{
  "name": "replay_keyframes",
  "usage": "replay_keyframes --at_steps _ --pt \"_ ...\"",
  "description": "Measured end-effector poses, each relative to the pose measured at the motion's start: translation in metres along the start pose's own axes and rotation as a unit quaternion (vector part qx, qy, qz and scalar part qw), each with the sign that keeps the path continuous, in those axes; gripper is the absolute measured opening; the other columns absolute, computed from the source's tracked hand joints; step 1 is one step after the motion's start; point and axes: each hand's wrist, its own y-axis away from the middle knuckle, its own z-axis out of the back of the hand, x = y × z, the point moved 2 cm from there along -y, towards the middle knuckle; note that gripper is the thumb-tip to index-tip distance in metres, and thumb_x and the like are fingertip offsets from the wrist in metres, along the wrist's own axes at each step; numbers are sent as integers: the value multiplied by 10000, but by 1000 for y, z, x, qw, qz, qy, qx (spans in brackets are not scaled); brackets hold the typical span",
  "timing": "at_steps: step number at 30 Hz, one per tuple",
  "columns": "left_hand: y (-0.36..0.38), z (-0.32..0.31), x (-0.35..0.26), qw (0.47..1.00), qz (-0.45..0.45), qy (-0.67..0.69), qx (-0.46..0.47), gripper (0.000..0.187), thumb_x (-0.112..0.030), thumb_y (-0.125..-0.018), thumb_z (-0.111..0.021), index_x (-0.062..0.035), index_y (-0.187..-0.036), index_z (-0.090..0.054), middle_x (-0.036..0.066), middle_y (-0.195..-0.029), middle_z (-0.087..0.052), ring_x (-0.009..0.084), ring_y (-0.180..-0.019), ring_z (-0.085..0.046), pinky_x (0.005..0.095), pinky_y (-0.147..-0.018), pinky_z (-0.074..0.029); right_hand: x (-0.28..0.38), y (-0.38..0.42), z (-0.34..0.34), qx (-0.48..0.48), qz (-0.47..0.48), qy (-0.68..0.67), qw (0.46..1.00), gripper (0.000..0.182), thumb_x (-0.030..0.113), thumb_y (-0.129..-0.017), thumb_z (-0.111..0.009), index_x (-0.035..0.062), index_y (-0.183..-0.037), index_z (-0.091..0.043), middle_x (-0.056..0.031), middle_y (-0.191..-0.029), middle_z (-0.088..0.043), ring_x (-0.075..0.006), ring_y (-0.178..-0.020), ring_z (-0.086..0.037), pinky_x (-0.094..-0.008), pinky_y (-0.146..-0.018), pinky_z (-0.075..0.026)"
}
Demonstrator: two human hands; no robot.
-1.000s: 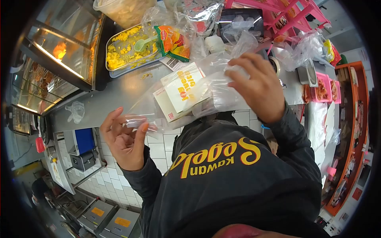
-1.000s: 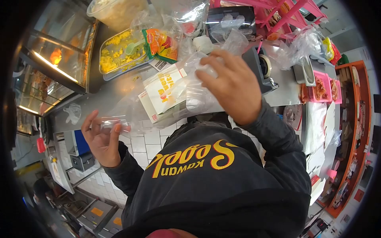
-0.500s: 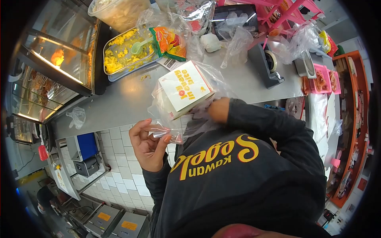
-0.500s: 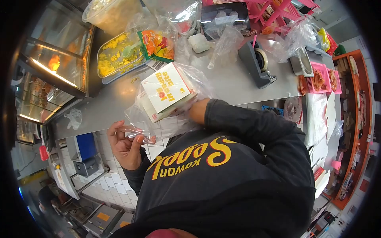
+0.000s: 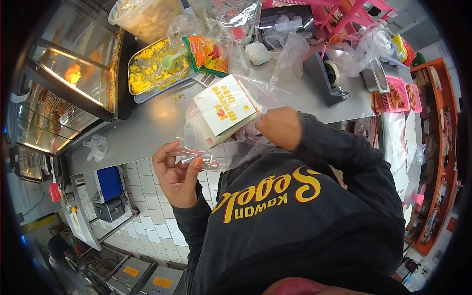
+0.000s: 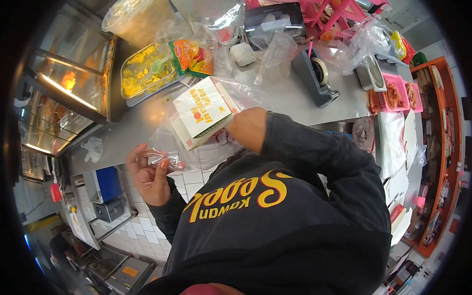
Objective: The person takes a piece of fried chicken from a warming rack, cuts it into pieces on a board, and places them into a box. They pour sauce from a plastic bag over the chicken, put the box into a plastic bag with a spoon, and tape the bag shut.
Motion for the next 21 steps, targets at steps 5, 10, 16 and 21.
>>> replay_keyframes --at_steps 5,10,16,21 --pt "4 -10 -1 1000 2 -7 6 479 63 -787 -592 -21 -1201 -364 122 -969 -539 176 -812 -596 341 -667 -568 -30 -28 -82 137 -58 10 989 128 109 -712 -543 17 -717 -632 -152 -686 -623 -315 -656 -631 -388 -584 -503" --pt "1 -3 -4 998 -17 -13 -51 479 37 -798 -593 -33 -1212 -363 109 -996 -530 191 -861 -590 341 -662 -568 -35 -12 -59 42 -73 -34 996 125 105 -704 -546 16 -704 -634 -167 -696 -624 -315 -664 -635 -382 -592 -502" --pt "-19 6 -23 996 -53 -24 -74 479 -6 -807 -605 -29 -1217 -359 95 -975 -528 193 -842 -579 336 -654 -560 -13 20 60 -8 -24 131 991 143 111 -702 -569 44 -828 -586 -120 -660 -591 -293 -646 -609 -379 -610 -491" --pt "-28 7 -33 993 -82 -46 -73 504 3 -795 -615 -27 -1224 -353 90 -956 -533 192 -858 -573 338 -682 -546 -13 12 87 -303 33 203 930 219 145 -730 -577 56 -924 -527 -99 -780 -581 -251 -789 -595 -337 -684 -476"
